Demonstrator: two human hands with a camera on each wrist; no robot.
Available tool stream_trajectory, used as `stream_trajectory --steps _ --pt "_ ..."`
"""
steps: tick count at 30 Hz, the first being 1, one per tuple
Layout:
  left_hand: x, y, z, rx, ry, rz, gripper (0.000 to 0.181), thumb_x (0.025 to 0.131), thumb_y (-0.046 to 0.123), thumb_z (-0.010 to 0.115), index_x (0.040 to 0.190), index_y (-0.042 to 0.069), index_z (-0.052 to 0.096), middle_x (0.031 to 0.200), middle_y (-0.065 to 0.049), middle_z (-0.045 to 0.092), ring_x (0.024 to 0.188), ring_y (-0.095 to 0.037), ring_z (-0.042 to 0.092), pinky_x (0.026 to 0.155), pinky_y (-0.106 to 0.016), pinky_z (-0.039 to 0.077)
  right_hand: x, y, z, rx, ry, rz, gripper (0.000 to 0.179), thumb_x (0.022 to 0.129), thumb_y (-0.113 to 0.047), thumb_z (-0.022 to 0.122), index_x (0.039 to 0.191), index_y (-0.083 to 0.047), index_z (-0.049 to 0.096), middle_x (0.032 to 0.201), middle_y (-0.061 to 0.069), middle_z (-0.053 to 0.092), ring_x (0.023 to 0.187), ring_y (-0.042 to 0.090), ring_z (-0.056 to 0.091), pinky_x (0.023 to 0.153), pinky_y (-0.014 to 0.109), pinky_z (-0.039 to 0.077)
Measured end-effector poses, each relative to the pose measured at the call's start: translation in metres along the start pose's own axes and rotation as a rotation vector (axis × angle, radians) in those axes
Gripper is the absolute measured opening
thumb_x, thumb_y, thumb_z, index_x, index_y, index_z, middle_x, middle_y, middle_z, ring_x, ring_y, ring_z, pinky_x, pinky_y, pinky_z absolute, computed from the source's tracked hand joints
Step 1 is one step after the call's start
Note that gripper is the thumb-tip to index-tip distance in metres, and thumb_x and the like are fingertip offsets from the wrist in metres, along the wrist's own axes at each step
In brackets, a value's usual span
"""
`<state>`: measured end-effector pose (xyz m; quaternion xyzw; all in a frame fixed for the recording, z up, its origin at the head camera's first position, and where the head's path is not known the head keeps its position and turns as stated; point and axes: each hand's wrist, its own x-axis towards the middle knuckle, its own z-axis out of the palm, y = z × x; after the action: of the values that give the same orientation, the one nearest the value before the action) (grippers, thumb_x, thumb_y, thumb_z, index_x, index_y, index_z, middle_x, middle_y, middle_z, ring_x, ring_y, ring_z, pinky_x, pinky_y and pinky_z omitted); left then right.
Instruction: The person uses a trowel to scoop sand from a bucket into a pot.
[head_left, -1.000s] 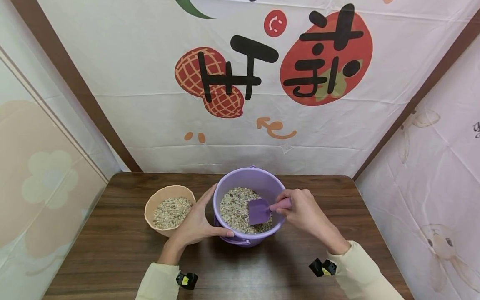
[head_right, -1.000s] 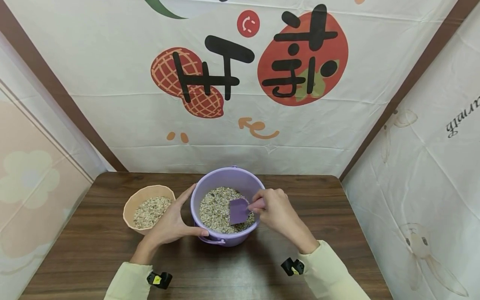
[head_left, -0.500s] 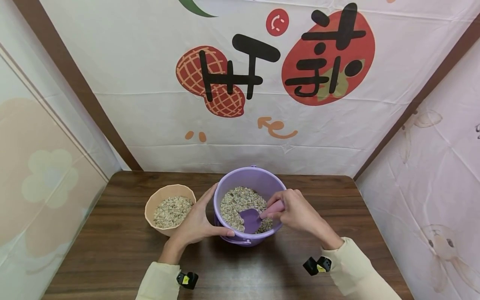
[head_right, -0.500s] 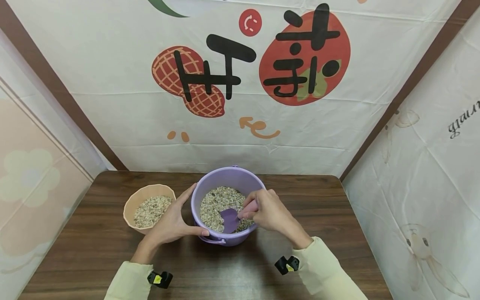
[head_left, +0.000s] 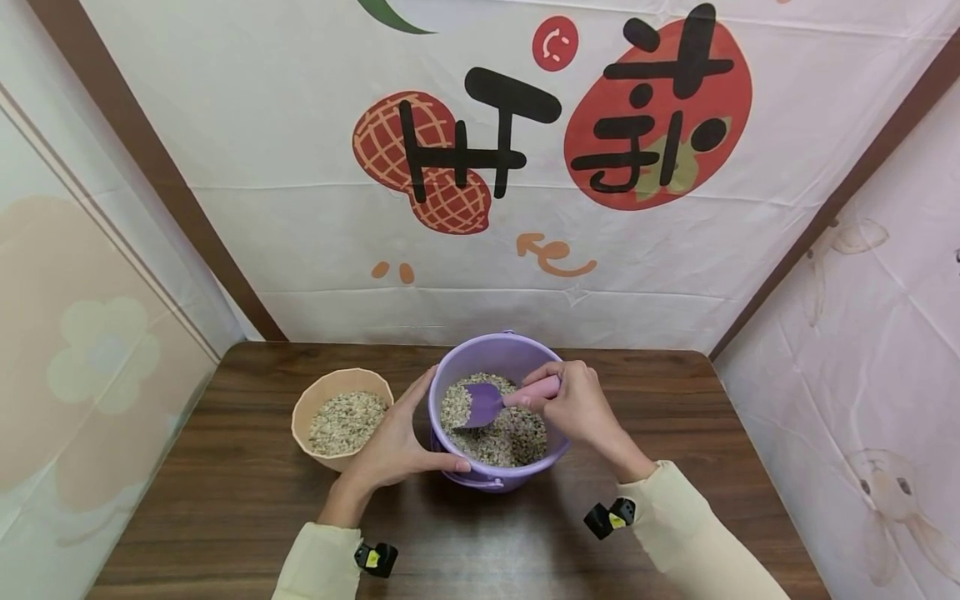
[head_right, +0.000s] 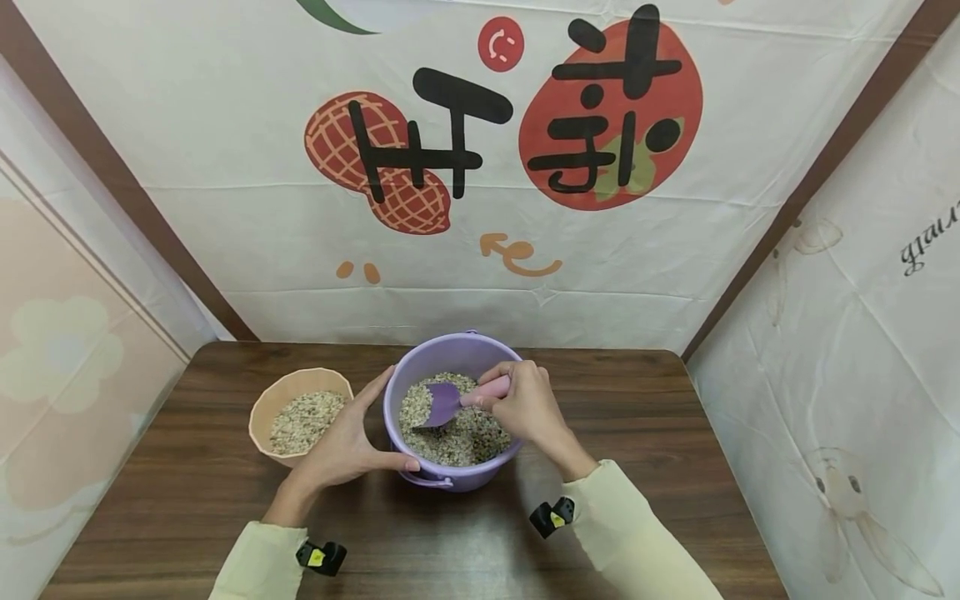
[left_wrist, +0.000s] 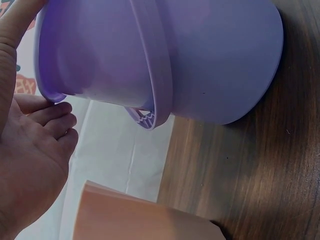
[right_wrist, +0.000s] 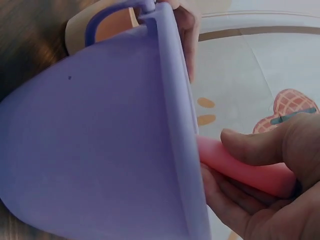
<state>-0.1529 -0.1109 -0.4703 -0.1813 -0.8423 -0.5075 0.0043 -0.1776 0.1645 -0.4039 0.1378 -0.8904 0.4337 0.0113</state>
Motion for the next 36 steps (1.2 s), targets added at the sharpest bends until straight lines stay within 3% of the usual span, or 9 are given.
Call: stream_trajectory --steps 8,18,27,36 --pt "-0.001 0.000 0.000 0.014 -0.002 -0.015 0.136 0.054 0.053 0.098 0.163 0.020 0.024 0.164 -0.005 0.030 0.147 -0.027 0.029 0.118 -0.059 0.024 0.005 0.004 -0.001 -0.028 0.066 0.024 0.015 0.079 -0.007 0.087 0.092 -0.009 0.080 0.077 -0.006 0.076 0.085 0.018 0.071 0.074 0.038 0.060" --pt "0.000 0.001 0.000 0.015 -0.006 -0.018 0.136 0.054 0.054 0.098 0.163 0.019 0.024 0.164 -0.005 0.029 0.148 -0.027 0.027 0.118 -0.059 0.024 0.007 0.005 -0.001 -0.012 -0.025 -0.062 0.016 0.082 -0.006 0.085 0.095 -0.013 0.080 0.081 -0.009 0.077 0.083 0.010 0.072 0.071 0.032 0.059" --pt "-0.001 0.001 -0.001 0.025 -0.004 -0.023 0.135 0.055 0.054 0.098 0.163 0.024 0.023 0.164 -0.005 0.029 0.149 -0.028 0.027 0.118 -0.061 0.024 0.006 0.010 -0.002 0.161 -0.056 -0.021 0.015 0.083 -0.005 0.083 0.097 -0.007 0.079 0.082 -0.004 0.077 0.084 0.012 0.074 0.068 0.024 0.055" --pt "-0.001 0.001 -0.001 0.020 -0.001 -0.017 0.136 0.054 0.054 0.098 0.163 0.020 0.024 0.164 -0.007 0.028 0.149 -0.029 0.026 0.118 -0.060 0.025 0.000 0.016 -0.023 0.289 -0.037 0.052 0.021 0.084 -0.009 0.084 0.103 -0.003 0.078 0.088 0.006 0.078 0.080 0.012 0.070 0.065 0.023 0.055"
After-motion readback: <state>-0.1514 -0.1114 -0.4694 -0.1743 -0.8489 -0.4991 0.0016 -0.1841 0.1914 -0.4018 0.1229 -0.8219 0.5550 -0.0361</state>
